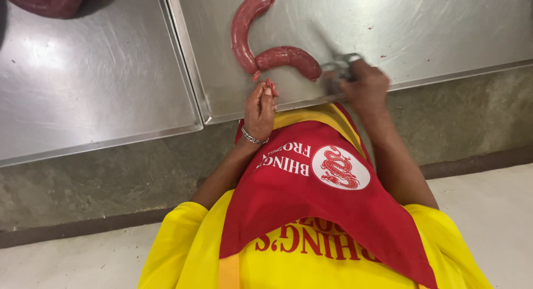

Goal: The person ties links into a long sausage casing using a piece of string, uses scissors to cut the string and separate sections, and gathers the finished sausages into a pile.

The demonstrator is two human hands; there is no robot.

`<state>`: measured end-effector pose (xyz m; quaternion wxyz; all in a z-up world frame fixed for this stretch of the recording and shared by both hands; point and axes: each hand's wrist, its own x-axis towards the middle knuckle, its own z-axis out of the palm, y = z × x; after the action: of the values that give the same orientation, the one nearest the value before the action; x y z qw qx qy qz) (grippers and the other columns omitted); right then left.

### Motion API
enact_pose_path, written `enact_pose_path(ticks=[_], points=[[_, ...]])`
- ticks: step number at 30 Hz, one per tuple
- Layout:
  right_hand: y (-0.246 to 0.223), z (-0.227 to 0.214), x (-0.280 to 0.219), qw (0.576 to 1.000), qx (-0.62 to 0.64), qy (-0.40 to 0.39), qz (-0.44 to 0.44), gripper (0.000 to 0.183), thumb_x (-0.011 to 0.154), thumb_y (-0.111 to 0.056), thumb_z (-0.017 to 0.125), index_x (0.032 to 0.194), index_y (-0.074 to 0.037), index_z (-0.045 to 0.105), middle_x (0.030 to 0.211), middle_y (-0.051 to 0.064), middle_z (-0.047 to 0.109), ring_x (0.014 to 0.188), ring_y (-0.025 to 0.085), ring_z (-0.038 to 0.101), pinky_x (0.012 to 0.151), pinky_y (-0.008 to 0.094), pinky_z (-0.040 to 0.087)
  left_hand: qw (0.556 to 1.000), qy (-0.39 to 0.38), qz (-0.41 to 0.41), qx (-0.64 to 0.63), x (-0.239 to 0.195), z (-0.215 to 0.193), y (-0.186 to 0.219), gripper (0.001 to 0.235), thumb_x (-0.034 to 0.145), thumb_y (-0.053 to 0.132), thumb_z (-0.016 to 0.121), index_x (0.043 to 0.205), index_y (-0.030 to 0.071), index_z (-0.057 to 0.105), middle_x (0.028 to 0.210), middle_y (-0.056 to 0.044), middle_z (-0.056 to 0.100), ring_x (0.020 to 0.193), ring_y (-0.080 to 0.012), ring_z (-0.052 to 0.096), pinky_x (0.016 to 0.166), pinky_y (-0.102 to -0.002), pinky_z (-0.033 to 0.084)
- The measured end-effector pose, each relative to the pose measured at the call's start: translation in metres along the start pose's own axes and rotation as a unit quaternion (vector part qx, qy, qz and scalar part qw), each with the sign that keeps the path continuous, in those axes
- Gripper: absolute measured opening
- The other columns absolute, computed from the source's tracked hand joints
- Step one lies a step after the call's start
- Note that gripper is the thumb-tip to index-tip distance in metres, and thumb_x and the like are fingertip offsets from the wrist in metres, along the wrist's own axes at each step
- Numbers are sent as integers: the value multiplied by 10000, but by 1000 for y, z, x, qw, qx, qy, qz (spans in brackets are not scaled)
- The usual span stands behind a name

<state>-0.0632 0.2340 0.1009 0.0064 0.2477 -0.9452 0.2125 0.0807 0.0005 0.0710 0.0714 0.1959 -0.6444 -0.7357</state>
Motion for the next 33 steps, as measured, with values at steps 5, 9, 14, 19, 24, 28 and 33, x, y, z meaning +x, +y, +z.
enact_pose_path(ticks=[5,9,14,19,24,28,33], points=[[116,-30,-9,983,-121,19,135,250,887,-244,891,949,-64,728,785,103,710,652,275,693,623,437,536,967,-128,-89,-199,12,25,11,259,1146,208,392,1155,16,565,939,-40,560,810,-124,626,710,-291,576],[152,-49,-16,991,-94,38,92,331,899,-160,871,1142,0,714,1086,193,709,935,328,702,780,439,577,946,-149,-117,-262,24,64,18,247,1104,183,401,1209,14,548,994,-64,591,894,-157,649,796,-339,591],[117,-38,-21,920,335,-92,179,667,972,-261,720,1552,-95,436,1561,177,449,1390,279,487,1066,418,518,914,-132,-129,-363,36,133,17,241,1053,172,456,1189,-6,544,977,-88,588,883,-229,639,819,-405,572],[129,-37,-40,742,610,-274,43,659,1104,-479,511,1626,-130,314,1572,101,477,1453,205,447,1192,375,383,916,-138,-82,-367,42,217,29,275,1065,245,469,1178,16,570,964,-76,578,876,-215,615,807,-373,539],[224,-109,-56,833,504,-146,177,286,1039,-343,609,1003,-71,692,851,-46,625,816,65,556,742,264,501,915,-96,-74,-386,57,274,39,350,1104,358,466,1068,37,600,892,-44,551,794,-177,572,755,-339,501],[296,-148,-72,883,403,-95,222,232,1056,-296,643,1029,-85,735,756,-22,529,713,97,418,630,278,371,975,-75,-44,-204,71,329,41,527,1148,476,410,900,45,587,762,-43,557,668,-149,541,619,-306,452],[353,-161,-114,862,427,14,274,187,1063,-225,632,1048,-60,718,814,-59,565,717,47,443,618,219,364,957,-240,89,133,110,402,86,213,1082,213,586,1030,21,663,792,-17,576,662,-82,548,582,-248,470]])
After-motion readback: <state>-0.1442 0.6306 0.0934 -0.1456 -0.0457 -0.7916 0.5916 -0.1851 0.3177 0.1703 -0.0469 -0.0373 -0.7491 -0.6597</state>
